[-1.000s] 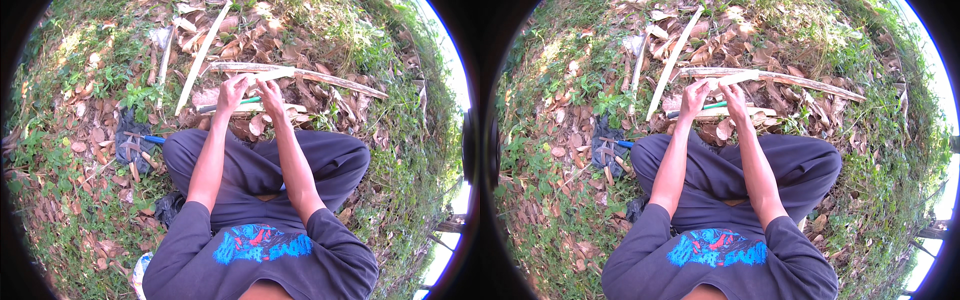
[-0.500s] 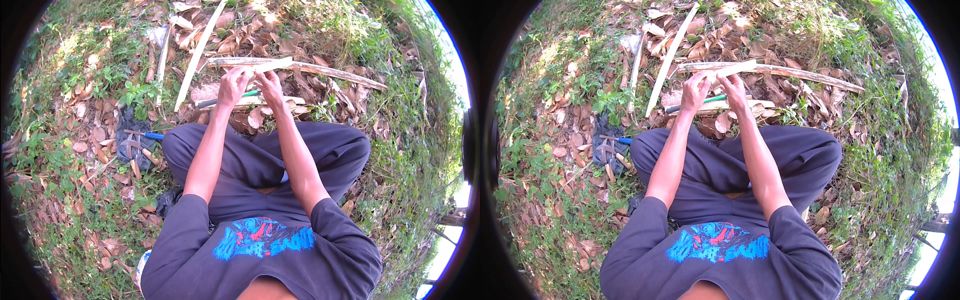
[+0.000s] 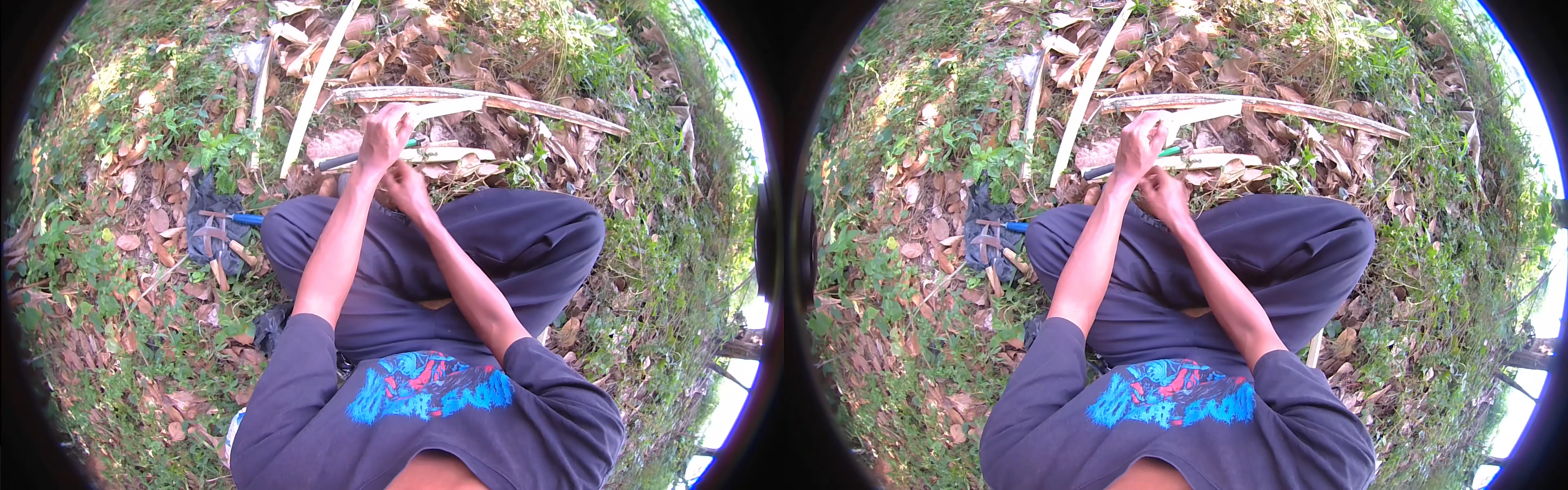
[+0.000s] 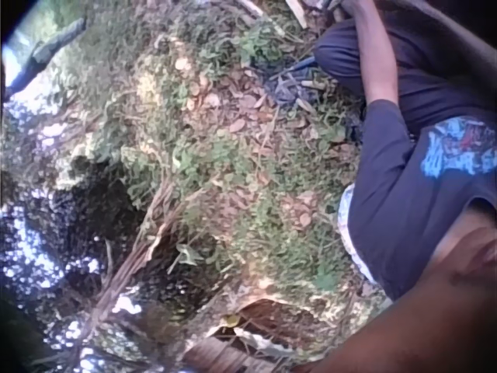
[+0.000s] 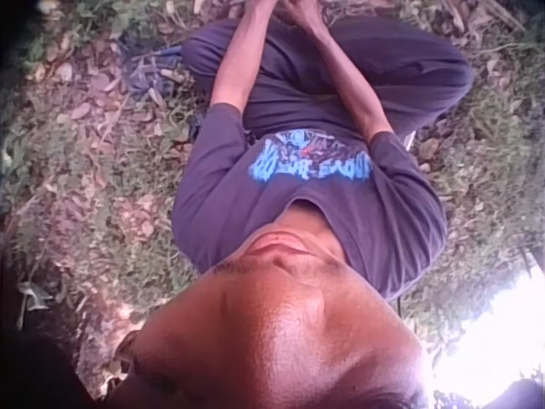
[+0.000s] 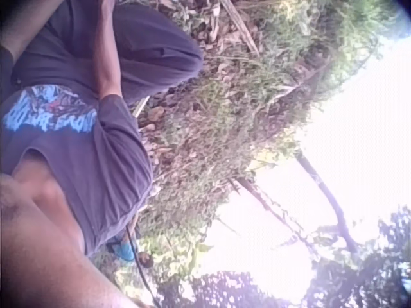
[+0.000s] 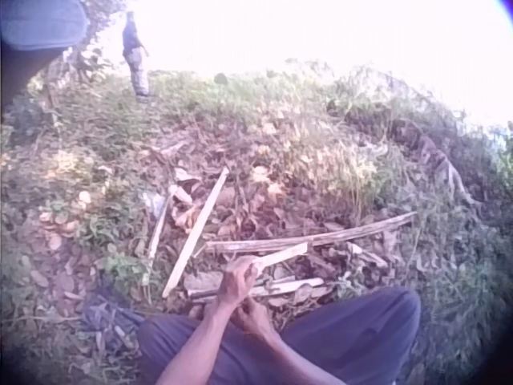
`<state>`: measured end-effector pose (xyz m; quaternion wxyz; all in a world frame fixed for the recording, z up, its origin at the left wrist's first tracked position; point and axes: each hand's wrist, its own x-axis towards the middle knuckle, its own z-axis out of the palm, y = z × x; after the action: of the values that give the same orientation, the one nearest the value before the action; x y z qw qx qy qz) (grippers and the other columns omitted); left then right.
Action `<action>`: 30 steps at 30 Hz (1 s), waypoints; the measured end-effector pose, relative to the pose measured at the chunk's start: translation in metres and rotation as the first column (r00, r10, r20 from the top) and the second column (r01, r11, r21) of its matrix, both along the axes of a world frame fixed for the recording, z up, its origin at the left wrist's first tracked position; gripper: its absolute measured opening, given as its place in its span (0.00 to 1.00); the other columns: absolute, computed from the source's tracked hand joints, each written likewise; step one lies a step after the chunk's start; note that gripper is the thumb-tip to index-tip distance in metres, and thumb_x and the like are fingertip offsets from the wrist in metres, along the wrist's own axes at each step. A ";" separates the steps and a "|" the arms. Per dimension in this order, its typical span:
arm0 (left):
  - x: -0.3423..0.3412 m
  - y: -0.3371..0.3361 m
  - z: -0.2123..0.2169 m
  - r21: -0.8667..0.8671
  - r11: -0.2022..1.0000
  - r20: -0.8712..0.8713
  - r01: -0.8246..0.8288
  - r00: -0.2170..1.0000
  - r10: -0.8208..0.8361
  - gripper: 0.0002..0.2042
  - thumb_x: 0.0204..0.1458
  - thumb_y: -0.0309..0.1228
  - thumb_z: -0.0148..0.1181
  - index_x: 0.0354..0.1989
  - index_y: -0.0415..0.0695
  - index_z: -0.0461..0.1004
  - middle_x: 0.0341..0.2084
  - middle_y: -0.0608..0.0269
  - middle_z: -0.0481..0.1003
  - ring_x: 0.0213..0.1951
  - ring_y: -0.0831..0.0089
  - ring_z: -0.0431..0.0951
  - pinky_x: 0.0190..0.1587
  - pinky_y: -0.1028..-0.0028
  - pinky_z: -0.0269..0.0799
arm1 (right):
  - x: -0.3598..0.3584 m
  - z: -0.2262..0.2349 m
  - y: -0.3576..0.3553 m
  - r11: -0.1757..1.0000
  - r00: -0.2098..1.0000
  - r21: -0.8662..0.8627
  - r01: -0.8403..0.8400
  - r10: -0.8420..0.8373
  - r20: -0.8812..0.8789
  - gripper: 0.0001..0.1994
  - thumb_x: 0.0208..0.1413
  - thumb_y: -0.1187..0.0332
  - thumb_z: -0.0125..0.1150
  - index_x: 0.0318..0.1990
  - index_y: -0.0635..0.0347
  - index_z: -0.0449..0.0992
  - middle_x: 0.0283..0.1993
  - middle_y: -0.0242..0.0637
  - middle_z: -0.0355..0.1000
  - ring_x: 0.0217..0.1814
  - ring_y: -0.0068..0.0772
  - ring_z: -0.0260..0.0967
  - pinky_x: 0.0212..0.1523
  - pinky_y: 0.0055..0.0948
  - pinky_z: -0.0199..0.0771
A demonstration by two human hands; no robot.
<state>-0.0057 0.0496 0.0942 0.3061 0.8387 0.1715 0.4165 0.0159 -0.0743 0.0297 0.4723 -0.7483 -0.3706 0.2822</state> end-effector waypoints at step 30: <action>0.014 0.042 -0.009 -0.127 0.987 0.066 -0.102 0.992 0.111 0.11 0.60 0.27 0.53 0.43 0.32 0.75 0.37 0.43 0.78 0.38 0.52 0.82 0.36 0.64 0.82 | 0.034 0.114 -0.089 0.972 0.843 -0.072 0.223 -0.229 -0.487 0.11 0.65 0.74 0.51 0.52 0.58 0.62 0.24 0.25 0.61 0.13 0.13 0.52 0.12 0.18 0.55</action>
<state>0.0080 0.0919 0.0851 0.3409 0.7921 0.2302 0.4509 0.0497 -0.1633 0.1433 0.5765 -0.6929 -0.1455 0.4079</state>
